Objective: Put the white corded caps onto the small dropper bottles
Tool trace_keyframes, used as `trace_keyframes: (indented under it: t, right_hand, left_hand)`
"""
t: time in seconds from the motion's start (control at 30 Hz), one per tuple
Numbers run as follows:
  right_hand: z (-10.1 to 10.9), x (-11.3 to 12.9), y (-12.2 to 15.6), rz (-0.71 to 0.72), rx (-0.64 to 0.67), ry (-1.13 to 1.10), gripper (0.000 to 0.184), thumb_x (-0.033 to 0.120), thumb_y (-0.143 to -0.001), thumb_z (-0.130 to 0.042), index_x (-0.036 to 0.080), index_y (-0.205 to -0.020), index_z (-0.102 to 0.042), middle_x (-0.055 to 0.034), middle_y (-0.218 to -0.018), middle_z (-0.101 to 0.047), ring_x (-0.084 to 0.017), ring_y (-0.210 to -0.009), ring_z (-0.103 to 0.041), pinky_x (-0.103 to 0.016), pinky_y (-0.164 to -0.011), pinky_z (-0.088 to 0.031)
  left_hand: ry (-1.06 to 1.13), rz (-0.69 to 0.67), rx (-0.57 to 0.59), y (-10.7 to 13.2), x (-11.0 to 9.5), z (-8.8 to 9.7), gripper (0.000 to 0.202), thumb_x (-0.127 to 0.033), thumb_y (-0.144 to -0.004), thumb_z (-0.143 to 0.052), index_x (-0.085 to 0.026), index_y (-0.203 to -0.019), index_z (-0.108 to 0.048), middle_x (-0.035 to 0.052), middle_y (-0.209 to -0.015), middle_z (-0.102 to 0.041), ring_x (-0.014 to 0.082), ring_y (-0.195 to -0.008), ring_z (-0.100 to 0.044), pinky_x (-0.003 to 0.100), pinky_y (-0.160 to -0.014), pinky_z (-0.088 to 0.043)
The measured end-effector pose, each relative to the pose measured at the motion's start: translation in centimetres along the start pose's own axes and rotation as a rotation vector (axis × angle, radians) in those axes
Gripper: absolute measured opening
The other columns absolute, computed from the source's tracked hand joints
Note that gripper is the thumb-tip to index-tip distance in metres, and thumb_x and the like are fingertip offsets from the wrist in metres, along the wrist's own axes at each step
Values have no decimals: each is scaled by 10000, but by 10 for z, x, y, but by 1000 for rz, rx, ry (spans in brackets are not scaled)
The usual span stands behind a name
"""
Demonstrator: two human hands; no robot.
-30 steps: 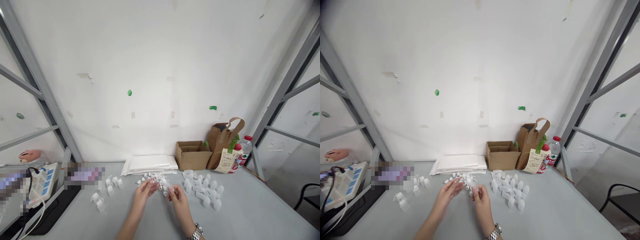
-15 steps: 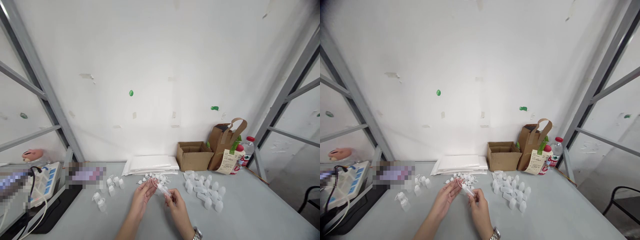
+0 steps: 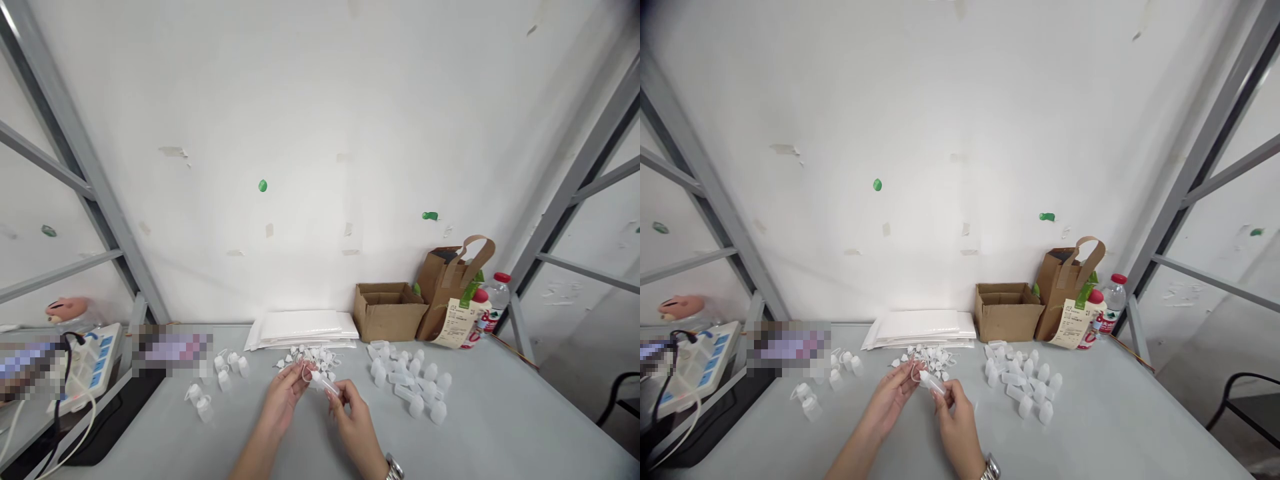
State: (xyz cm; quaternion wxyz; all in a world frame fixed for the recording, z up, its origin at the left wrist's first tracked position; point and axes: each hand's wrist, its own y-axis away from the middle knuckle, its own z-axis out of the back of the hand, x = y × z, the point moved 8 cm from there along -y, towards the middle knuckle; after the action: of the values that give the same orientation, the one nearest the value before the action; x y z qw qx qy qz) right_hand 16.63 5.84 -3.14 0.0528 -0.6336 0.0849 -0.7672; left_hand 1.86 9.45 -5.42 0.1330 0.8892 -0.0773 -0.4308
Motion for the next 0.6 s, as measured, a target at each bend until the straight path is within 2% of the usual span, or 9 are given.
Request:
trace_keyframes:
  t: [0.27, 0.6]
  right_hand:
    - [1, 2, 1, -3, -19, 13, 343, 534, -804, -497, 208, -706, -540, 15, -595, -522, -163, -588, -479, -256, -594, -378]
    - [2, 5, 2, 65, -7, 134, 321, 490, -822, -466, 199, -695, -508, 25, -604, -493, -152, -598, -474, -244, -602, -394]
  left_hand:
    - [-67, -28, 39, 3, -3, -6, 317, -362, -473, -831, -151, -684, -725, 61, -742, -733, 139, -664, -644, 247, -734, -488]
    - [-208, -99, 42, 0, -7, -4, 368, -437, -497, -792, -149, -716, -725, 85, -766, -740, 195, -756, -655, 335, -850, -456]
